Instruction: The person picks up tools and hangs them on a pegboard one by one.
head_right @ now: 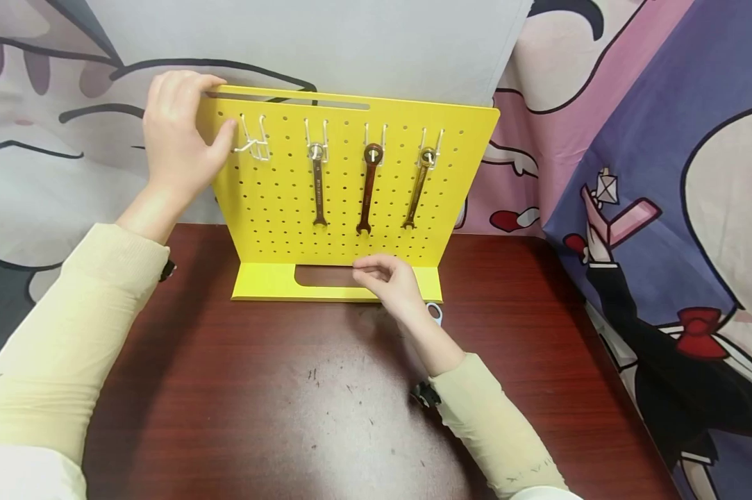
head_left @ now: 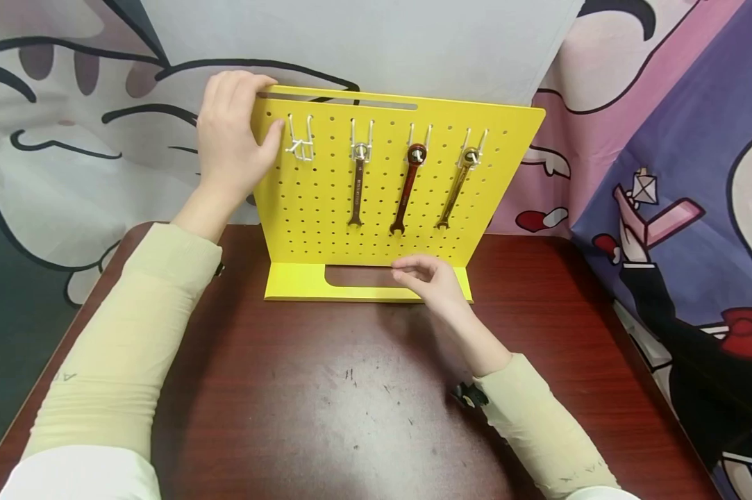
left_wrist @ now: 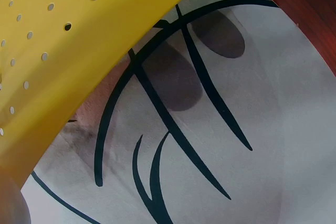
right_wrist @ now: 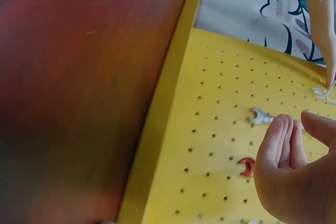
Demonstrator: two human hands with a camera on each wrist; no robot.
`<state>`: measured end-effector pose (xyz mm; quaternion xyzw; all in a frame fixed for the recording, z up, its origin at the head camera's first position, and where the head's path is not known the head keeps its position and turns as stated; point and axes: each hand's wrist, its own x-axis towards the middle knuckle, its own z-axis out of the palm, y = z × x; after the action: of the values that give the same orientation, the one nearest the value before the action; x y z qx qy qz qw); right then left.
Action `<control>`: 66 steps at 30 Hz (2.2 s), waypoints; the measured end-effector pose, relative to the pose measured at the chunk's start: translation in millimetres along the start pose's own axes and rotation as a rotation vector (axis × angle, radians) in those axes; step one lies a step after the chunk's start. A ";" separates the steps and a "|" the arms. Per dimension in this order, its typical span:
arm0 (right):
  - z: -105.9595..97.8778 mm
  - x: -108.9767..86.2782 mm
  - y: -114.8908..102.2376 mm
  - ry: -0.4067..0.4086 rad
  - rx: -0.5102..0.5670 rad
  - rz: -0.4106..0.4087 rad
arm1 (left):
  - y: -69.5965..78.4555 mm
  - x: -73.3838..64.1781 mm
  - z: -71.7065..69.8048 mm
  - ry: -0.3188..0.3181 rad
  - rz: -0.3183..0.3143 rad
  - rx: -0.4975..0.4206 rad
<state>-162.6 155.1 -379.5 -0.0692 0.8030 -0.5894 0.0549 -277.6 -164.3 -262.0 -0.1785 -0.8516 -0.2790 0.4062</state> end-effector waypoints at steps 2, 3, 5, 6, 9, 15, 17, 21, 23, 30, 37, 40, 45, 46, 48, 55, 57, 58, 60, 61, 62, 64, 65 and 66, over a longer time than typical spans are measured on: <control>-5.6 -4.9 6.2 0.000 -0.002 0.018 | 1.0 0.5 0.1 -0.006 -0.014 -0.002; -8.7 -7.3 8.9 -0.003 -0.010 0.020 | 1.5 0.7 0.2 -0.008 -0.022 -0.004; -14.7 -11.6 14.3 -0.004 -0.029 0.033 | 2.4 1.1 0.2 -0.011 -0.040 -0.009; -17.7 -13.7 16.4 -0.003 -0.042 0.041 | 2.3 1.1 0.2 -0.011 -0.041 -0.008; -26.3 -20.3 21.9 0.005 -0.119 0.042 | 1.7 0.9 -0.1 -0.008 -0.038 -0.007; -42.0 -35.9 33.1 0.029 -0.156 0.082 | 1.9 0.4 -0.3 -0.007 -0.035 -0.008; -48.0 -40.4 36.8 0.040 -0.192 0.076 | 2.3 0.5 -0.1 -0.010 -0.032 -0.006; -59.1 -47.3 43.9 0.064 -0.317 0.027 | 2.8 0.5 0.0 -0.015 -0.034 -0.003; -63.8 -50.1 47.3 0.075 -0.384 0.003 | 2.7 0.5 -0.1 -0.014 -0.036 -0.002; -77.0 -58.0 60.6 0.092 -0.565 -0.041 | 2.6 -0.1 -0.6 -0.011 -0.033 0.001; -87.5 -64.9 70.1 0.059 -0.621 -0.013 | 2.9 -0.3 -0.8 -0.005 -0.019 0.002; -90.5 -67.0 73.1 0.044 -0.638 -0.017 | 2.1 -0.3 -0.7 -0.002 -0.002 0.007; -95.1 -69.5 78.5 0.022 -0.655 -0.007 | 0.2 0.0 0.1 0.003 0.012 0.007; -96.1 -69.9 79.6 0.016 -0.653 -0.003 | 0.0 0.0 0.2 0.003 0.013 0.007; -98.2 -70.5 81.9 0.001 -0.642 0.010 | -0.4 0.0 0.5 0.003 0.012 0.008; -105.6 -71.7 90.4 -0.037 -0.606 0.051 | 0.8 -0.1 0.2 0.002 0.007 0.011; -106.9 -72.0 91.7 -0.045 -0.605 0.060 | 1.7 -0.1 -0.1 0.000 -0.001 0.009; -107.3 -72.2 92.1 -0.048 -0.606 0.065 | 1.8 -0.2 -0.2 0.000 0.000 0.009; -107.9 -72.4 92.3 -0.055 -0.603 0.073 | 2.2 -0.4 -0.5 -0.001 -0.008 0.007; -108.3 -72.6 92.3 -0.059 -0.600 0.076 | 2.1 -0.3 -0.3 -0.001 -0.007 0.007; -108.4 -72.7 92.3 -0.065 -0.593 0.078 | 2.1 -0.3 -0.1 0.000 -0.006 0.007; -109.1 -72.2 92.9 -0.077 -0.585 0.073 | 1.8 -0.2 0.1 0.002 -0.002 0.006; -109.5 -71.8 93.3 -0.083 -0.581 0.074 | 1.6 -0.1 0.2 0.002 -0.002 0.008; -110.0 -71.3 94.0 -0.092 -0.576 0.074 | 1.3 0.0 0.4 0.003 0.000 0.009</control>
<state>-115.4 298.7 -435.9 -0.0790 0.9359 -0.3311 0.0907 -277.2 -163.0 -261.9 -0.1763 -0.8523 -0.2753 0.4083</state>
